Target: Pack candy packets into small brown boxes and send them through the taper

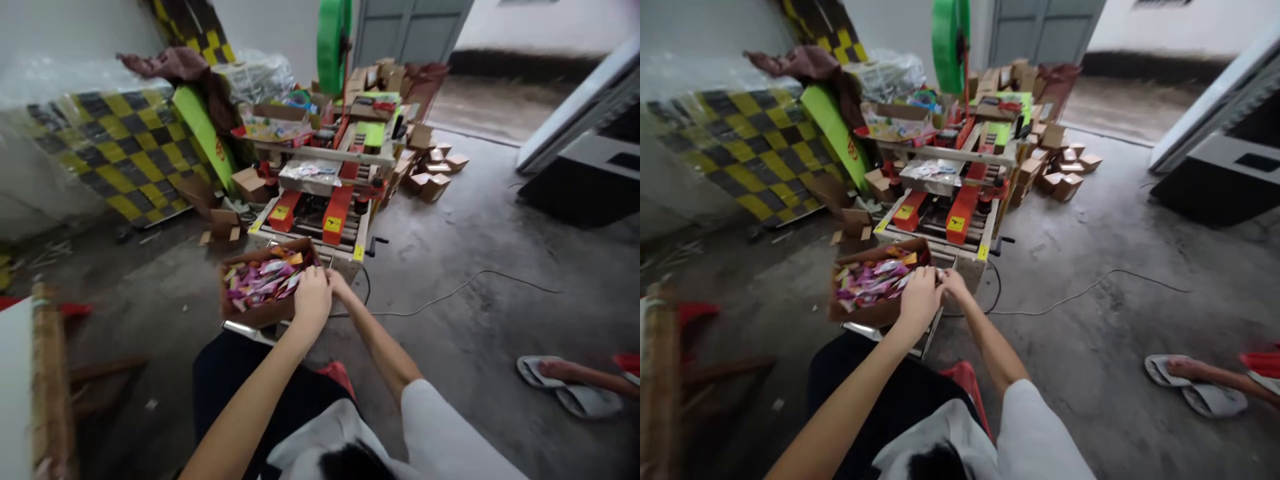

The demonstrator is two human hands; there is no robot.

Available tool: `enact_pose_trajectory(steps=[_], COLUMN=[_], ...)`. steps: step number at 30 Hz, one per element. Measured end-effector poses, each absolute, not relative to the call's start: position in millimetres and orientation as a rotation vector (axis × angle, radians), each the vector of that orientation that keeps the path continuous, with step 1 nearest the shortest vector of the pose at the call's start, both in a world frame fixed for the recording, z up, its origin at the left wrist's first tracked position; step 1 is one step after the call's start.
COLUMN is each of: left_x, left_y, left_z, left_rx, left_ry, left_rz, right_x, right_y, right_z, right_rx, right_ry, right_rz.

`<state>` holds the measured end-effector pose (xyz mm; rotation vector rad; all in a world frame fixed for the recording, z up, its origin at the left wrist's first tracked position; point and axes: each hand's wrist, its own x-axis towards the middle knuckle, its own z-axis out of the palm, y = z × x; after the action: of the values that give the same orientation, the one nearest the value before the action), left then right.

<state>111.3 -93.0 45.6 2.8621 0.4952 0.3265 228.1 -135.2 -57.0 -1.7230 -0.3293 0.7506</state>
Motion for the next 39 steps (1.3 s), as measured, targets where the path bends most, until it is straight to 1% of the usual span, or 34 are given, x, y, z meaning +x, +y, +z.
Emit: enact_pose_trajectory(steps=[2, 5, 7, 9, 10, 12, 15, 21, 24, 26, 29, 33, 35, 37, 39], left_x=[111, 85, 54, 21, 8, -10, -10, 35, 55, 65, 79, 99, 108, 110, 105], left_y=[-95, -82, -53, -7, 17, 61, 96, 89, 87, 90, 92, 88, 84, 84, 89], left_z=[42, 44, 49, 53, 53, 52, 49, 58, 59, 54, 44, 41, 45, 49, 52], left_rx=[2.749, 2.616, 2.584, 2.572, 2.54, 2.425, 2.315, 2.301, 2.284, 2.311, 2.502, 2.643, 2.636, 2.564, 2.405], left_ry=[0.415, 0.18, 0.104, 0.246, 0.376, 0.507, 0.452, 0.173, 0.013, -0.051, -0.064, -0.033, 0.059, 0.146, 0.136], left_rz=[0.428, 0.879, 1.201, 1.346, 1.298, 0.988, 0.49, -0.027, -0.285, -0.404, -0.504, -0.624, -0.674, -0.75, -0.82], right_x=[239, 242, 238, 234, 233, 234, 241, 243, 240, 238, 238, 242, 240, 235, 228], right_y=[-149, -178, -193, -200, -201, -197, -186, -160, -149, -142, -132, -124, -126, -133, -142], right_z=[-52, -39, -29, -17, -11, 2, 20, 44, 50, 51, 50, 49, 49, 48, 46], right_rx=[-1.732, -1.673, -1.602, -1.515, -1.474, -1.423, -1.471, -1.645, -1.708, -1.764, -1.866, -1.945, -1.978, -1.992, -1.984], right_ry=[-0.327, -0.36, -0.448, -0.548, -0.591, -0.655, -0.755, -1.238, -1.439, -1.524, -1.58, -1.544, -1.521, -1.508, -1.507], right_rz=[0.663, 0.609, 0.61, 0.626, 0.646, 0.702, 0.793, 1.088, 1.14, 1.113, 1.075, 1.136, 1.132, 1.048, 0.937])
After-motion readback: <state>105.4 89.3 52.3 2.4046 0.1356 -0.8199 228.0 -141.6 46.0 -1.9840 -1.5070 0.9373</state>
